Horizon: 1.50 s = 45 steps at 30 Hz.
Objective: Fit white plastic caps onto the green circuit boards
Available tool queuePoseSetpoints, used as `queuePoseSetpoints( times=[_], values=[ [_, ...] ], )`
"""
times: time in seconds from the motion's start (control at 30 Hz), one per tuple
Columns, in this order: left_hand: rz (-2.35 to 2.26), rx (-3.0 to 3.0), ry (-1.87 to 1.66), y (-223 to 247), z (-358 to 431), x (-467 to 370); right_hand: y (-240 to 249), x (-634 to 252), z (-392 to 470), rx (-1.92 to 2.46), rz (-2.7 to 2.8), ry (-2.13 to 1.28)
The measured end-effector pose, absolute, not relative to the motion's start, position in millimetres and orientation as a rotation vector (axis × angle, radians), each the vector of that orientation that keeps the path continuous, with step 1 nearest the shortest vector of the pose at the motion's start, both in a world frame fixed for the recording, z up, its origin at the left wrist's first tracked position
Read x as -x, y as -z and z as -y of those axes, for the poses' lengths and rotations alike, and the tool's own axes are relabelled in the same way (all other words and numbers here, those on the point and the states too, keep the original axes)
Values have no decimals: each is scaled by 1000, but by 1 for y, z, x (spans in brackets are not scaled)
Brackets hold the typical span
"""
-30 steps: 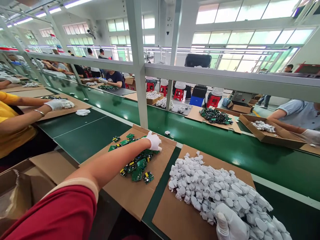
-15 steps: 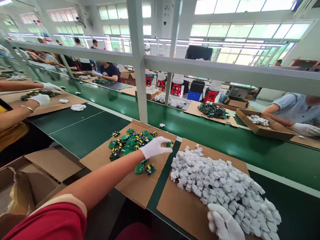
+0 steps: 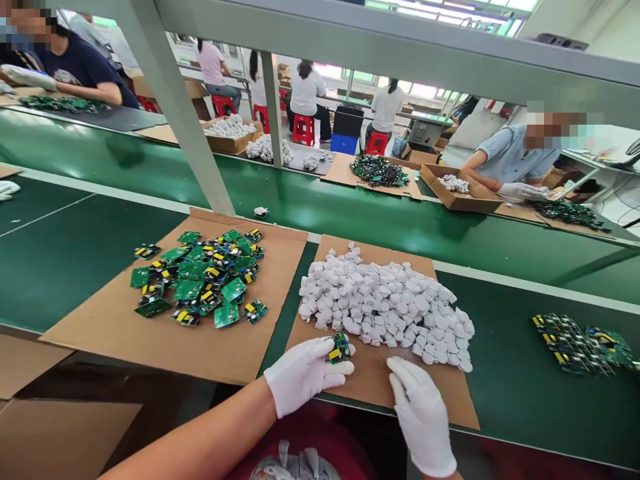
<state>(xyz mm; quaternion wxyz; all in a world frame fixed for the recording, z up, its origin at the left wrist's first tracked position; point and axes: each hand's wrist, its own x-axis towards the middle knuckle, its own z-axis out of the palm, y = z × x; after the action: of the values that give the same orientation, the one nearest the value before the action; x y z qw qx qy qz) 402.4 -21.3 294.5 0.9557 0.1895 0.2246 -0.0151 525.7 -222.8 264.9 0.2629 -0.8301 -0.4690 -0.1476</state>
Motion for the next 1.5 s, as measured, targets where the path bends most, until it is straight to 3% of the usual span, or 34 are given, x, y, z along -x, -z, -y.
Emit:
queuePoseSetpoints(
  times=[0.17, 0.3, 0.47, 0.6, 0.77, 1.0, 1.27, 1.5],
  values=[
    [-443, -395, 89, -291, 22, -403, -262, -510, 236, 2403, 1825, 287],
    [-422, -400, 87, -289, 22, -404, -266, -509, 241, 2634, 1596, 370],
    [-390, -402, 101, -285, 22, -403, -270, -504, 230, 2407, 1930, 108],
    [-372, -396, 107, -283, 22, -402, -273, -514, 233, 2558, 1644, 292],
    [-402, -421, 107, -287, 23, -404, -273, -514, 231, 2369, 1898, 175],
    [-440, -600, 83, -296, 27, -401, -270, -537, 231, 2513, 1410, 430],
    [-367, -870, -26, -297, 38, -409, -313, -498, 192, 2039, 973, -210],
    [-438, -1296, -167, -290, 42, -402, -311, -499, 180, 2073, 1143, -43]
  ],
)
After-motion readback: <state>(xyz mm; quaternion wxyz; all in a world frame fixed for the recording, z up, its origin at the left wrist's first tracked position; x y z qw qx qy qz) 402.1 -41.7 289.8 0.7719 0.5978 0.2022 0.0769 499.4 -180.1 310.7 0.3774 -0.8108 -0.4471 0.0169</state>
